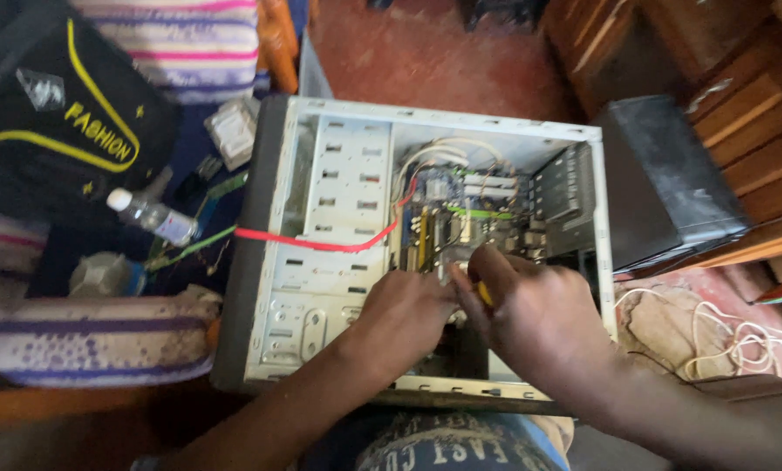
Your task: The person uses a yellow-handled screwdriver to work on the internal components of an open desktop computer tower. They manipulate wires and appear to be tightening or loosening screws on the motherboard and other parts inside the case.
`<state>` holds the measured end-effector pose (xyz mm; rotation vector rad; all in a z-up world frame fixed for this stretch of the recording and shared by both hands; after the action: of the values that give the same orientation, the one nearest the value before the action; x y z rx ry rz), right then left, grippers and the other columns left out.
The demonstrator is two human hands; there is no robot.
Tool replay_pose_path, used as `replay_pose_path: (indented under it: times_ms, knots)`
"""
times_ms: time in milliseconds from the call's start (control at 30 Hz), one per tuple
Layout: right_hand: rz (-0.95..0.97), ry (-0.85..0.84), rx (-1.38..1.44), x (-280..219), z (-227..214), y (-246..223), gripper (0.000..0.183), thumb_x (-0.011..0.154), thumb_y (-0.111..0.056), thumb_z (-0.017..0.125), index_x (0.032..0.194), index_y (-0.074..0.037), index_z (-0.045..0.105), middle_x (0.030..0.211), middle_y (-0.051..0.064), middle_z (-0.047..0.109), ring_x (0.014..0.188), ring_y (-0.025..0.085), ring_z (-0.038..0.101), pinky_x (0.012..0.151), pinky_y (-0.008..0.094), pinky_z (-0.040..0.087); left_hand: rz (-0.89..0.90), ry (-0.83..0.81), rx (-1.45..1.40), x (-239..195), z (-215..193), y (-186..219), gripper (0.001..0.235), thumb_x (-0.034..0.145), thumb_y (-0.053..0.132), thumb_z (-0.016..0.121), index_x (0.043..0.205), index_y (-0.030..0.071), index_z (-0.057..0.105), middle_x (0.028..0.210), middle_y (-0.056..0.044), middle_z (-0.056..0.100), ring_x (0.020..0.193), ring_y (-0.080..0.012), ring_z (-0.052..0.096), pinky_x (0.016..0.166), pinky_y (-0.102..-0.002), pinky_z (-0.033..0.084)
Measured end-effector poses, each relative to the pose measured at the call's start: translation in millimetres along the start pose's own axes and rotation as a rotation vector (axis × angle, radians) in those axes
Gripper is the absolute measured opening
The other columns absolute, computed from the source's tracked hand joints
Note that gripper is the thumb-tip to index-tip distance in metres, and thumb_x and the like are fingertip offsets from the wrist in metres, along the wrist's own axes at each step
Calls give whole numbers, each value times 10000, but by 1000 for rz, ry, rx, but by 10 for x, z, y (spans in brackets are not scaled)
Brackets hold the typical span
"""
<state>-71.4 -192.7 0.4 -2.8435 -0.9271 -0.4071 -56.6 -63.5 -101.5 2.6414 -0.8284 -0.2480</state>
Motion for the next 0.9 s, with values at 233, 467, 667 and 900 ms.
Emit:
replay_pose_path:
  times_ms: [233, 467, 667, 900]
  knots:
    - [-575, -328, 329, 278, -109, 323, 119, 1012, -221, 669, 983, -106, 670, 699, 56, 696, 571, 252, 709, 569, 413, 671, 124, -33, 323, 27, 112, -68, 215, 887, 144, 659, 1069, 216, 749, 772, -1, 736, 647, -243, 708, 509, -425, 551]
    - [-231, 0, 762, 229, -65, -49, 222, 1051, -232, 473, 959, -39, 530, 984, 98, 609, 878, 262, 581, 795, 372, 448, -213, -141, -181, 30, -65, -70, 364, 977, 262, 406, 798, 23, 615, 756, -286, 644, 682, -473, 646, 564, -543, 432]
    - [-92, 117, 1596, 223, 368, 150, 528, 992, -261, 517, 482, -128, 544, 438, 2, 495, 369, 167, 412, 402, 266, 365, 47, 92, -50, 32, 117, -95, 252, 943, 108, 555, 757, 5, 690, 456, -101, 580, 364, -283, 583, 340, -335, 491]
    - [65, 76, 1452, 271, 296, 16, 473, 1044, -135, 517, 582, -66, 589, 475, 45, 492, 439, 147, 435, 472, 269, 424, -202, -6, -302, 58, -74, -123, 406, 985, 201, 499, 621, 76, 629, 471, -99, 550, 396, -186, 511, 389, -304, 444]
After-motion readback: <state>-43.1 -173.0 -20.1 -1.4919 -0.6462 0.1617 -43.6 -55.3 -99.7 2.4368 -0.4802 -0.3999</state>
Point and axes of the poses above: each hand's wrist, its own x-axis towards the middle knuckle, its own z-axis out of the palm, y = z × x, the point moved 3 cm from there along x, towards the middle knuckle
